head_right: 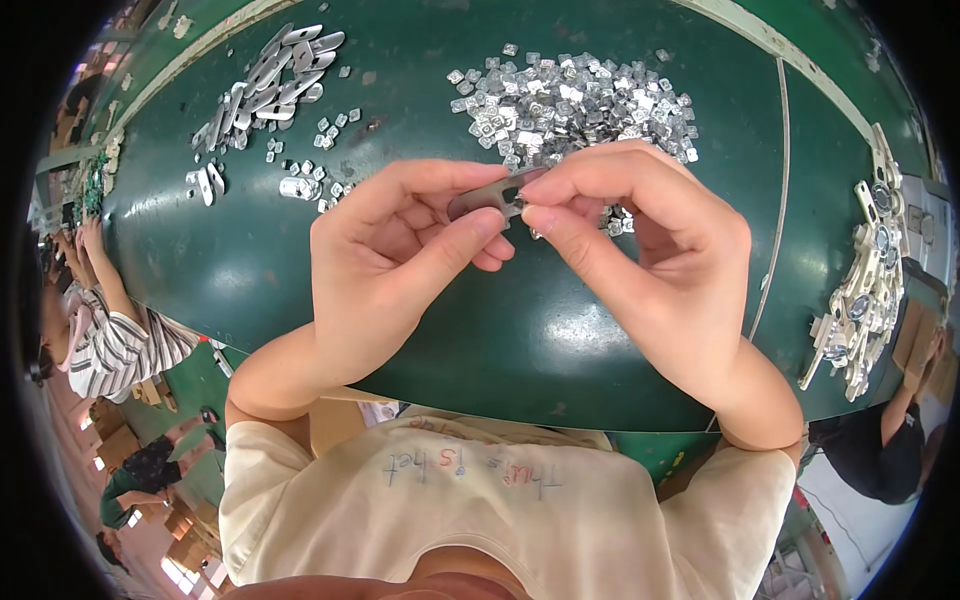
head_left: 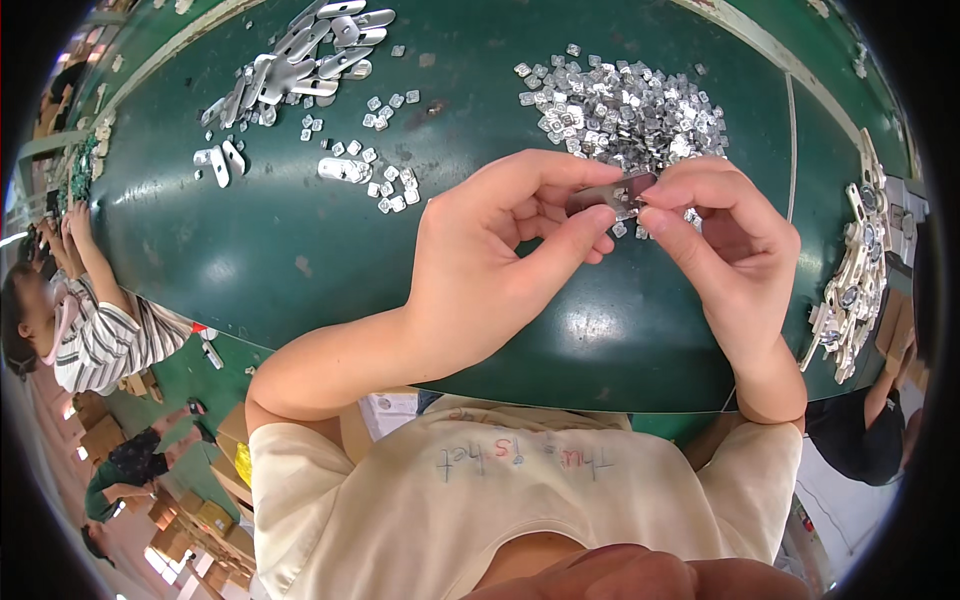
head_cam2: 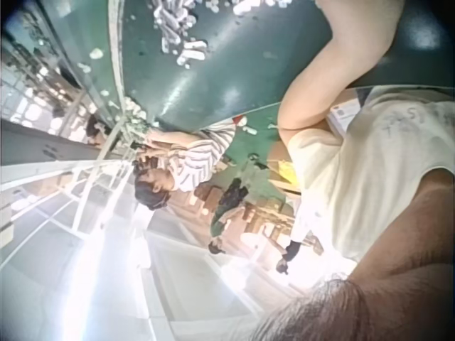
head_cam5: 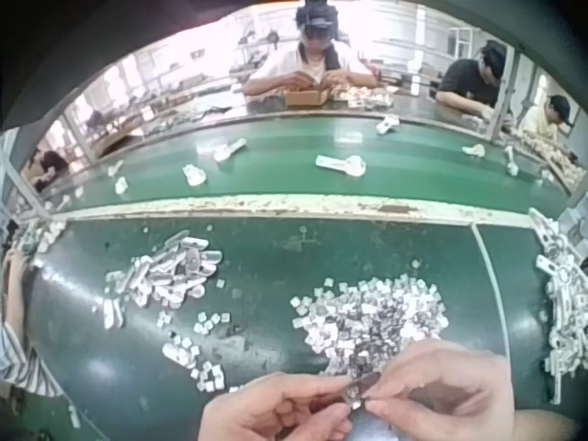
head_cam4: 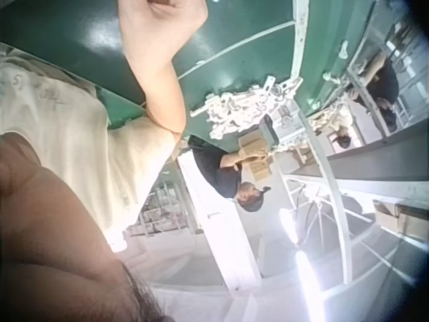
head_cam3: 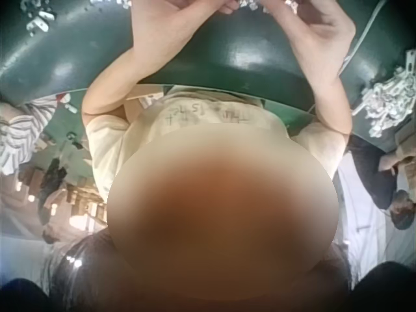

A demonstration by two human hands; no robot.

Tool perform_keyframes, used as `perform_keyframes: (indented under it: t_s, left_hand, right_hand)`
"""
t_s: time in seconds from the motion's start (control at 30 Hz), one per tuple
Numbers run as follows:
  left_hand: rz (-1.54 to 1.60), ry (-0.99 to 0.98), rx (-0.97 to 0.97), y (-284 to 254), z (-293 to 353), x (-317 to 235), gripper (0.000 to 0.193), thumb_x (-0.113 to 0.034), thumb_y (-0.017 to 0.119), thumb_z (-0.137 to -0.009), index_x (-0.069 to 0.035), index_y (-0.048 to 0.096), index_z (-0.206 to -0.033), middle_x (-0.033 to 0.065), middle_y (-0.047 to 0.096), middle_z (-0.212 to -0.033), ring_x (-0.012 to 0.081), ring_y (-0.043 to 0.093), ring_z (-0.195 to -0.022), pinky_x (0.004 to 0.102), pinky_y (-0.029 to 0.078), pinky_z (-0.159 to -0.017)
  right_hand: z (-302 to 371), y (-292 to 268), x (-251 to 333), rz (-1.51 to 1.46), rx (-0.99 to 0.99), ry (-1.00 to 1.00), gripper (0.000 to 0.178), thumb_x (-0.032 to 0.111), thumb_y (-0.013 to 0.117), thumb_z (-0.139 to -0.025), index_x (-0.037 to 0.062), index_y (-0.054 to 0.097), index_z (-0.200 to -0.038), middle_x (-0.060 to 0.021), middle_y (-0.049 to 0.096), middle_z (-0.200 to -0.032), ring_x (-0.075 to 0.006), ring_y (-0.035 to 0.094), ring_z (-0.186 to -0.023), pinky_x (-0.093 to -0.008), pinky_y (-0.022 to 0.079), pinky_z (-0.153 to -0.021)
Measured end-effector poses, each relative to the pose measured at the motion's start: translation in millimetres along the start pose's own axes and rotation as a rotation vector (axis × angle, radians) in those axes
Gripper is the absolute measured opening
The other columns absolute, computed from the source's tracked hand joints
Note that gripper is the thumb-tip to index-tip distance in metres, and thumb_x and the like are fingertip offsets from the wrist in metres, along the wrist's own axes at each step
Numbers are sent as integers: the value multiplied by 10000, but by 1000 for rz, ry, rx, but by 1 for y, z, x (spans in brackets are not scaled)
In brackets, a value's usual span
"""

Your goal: Assembling small metal and plastic hardware components on a production line.

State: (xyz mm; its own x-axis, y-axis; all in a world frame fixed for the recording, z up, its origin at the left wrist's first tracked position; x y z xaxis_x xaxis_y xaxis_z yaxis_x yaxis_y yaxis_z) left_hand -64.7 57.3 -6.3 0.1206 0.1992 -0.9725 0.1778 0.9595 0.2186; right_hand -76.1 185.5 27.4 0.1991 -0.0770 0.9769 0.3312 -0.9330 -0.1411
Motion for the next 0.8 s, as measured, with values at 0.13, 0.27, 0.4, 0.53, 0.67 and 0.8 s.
perform_keyframes:
  t_s: [0.13,0.27,0.4,0.53,0.67,0.8]
  left_hand:
    - [-37,23,52,4,0,-4,252,54,558,-839,57,547,-1091,121,617,-927,135,618,-780,236,524,-691]
    - [-97,45,111,8,3,-3,263,73,540,-842,46,554,-1103,108,594,-945,134,609,-793,234,514,-702]
    - [-101,59,133,11,6,2,286,82,529,-845,24,561,-1123,81,544,-933,134,600,-794,237,500,-705]
    - [-293,237,21,7,0,0,302,-23,660,-773,-70,614,-1068,73,596,-849,123,619,-669,237,503,-594]
    - [-328,232,-11,-1,0,1,290,-21,658,-772,-73,625,-1056,69,611,-842,122,618,-660,230,500,-586]
    - [-165,121,3,-7,-5,4,277,10,625,-801,-37,608,-1073,61,574,-885,104,609,-692,218,502,-614]
  right_hand:
    - [-3,-1,2,151,26,-7,181,-113,608,-745,-22,583,-900,-80,514,-922,-141,499,-826,-249,406,-731]
    - [-4,4,-6,-72,13,21,197,-88,582,-770,-8,539,-945,-61,500,-939,-110,492,-806,-227,407,-673]
    - [4,13,-23,-365,30,242,220,-88,536,-822,0,476,-1014,-39,509,-966,-89,517,-893,-219,437,-752]
    - [9,6,-36,-324,-53,322,175,-41,560,-844,-1,505,-1006,-46,573,-936,-85,565,-816,-209,476,-678]
    - [7,10,-34,-413,-17,271,154,-26,561,-852,-9,526,-1000,-79,583,-955,-122,590,-846,-242,502,-716]
    - [-10,5,-18,-71,140,208,255,90,635,-827,13,581,-1064,-81,593,-941,-138,581,-893,-277,497,-745]
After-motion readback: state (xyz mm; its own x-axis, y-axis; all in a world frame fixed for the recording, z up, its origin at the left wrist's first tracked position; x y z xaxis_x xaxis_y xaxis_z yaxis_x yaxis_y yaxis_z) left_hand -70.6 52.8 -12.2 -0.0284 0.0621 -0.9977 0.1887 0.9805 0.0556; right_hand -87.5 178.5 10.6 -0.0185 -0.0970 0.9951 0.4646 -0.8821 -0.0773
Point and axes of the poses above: each hand's wrist, its own z-axis away from the middle knuckle, its own y-axis out of the palm, x = y × z, the point moved 10 cm from there along -z, towards the middle knuckle
